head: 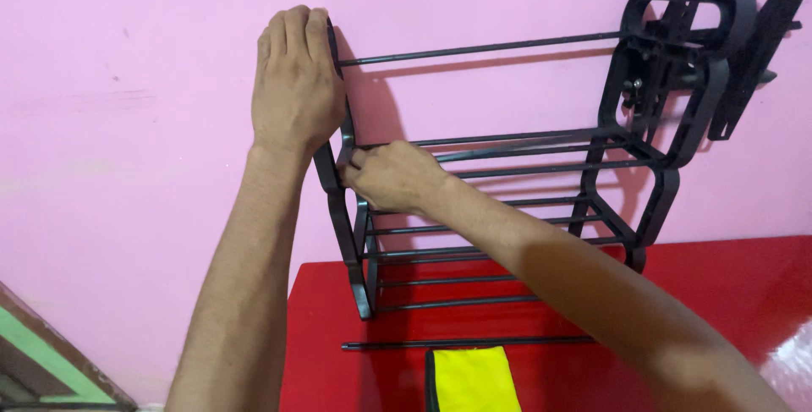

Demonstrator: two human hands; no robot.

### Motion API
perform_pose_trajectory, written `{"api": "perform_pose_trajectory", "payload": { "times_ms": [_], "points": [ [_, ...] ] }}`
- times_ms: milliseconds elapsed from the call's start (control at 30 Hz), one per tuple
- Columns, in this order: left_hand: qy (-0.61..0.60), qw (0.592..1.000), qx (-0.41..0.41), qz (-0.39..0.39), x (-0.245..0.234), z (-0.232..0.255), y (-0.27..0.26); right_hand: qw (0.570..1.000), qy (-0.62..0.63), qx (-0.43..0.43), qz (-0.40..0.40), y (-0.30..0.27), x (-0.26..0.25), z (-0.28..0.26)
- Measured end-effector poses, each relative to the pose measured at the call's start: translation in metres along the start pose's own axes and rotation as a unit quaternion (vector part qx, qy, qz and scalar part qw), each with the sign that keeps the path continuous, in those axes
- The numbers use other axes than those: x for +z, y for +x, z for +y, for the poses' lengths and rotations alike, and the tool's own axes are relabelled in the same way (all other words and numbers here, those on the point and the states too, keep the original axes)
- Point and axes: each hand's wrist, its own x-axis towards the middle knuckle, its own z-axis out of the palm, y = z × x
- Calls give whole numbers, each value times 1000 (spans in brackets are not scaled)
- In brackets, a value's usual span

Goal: The person removes a yellow cloth from a black metal rack, then systematically detaches each horizontal rod from the rack's side frames. The rods are stacked on the red table. The person then wipes the side frames with the cloth.

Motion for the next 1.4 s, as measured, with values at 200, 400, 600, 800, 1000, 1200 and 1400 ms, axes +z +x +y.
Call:
{"api": "perform_pose_trajectory", "payload": {
  "times_ms": [200,400,600,800,1000,1200,1400],
  "points": [
    [-3,1000,9,-8,-5,-2,-2,990,44,125,-48,-20,-6,-12],
    [8,1000,-6,-8,-1,1,-1,981,95,165,45,-58,-5,-43],
    [26,999,-18,-18,3,4,-2,960,237,133,-66,-91,33,-97],
    [63,998,-20,-24,8,3,-4,929,283,162,-174,-119,94,-128],
    [136,989,-20,-53,17,-1,-6,940,259,128,-180,-143,136,-144],
    [274,955,28,-110,27,6,-8,945,238,102,-199,-146,131,-147],
    [330,933,34,-141,27,12,-4,939,242,148,-193,-129,91,-106]
  ]
}}
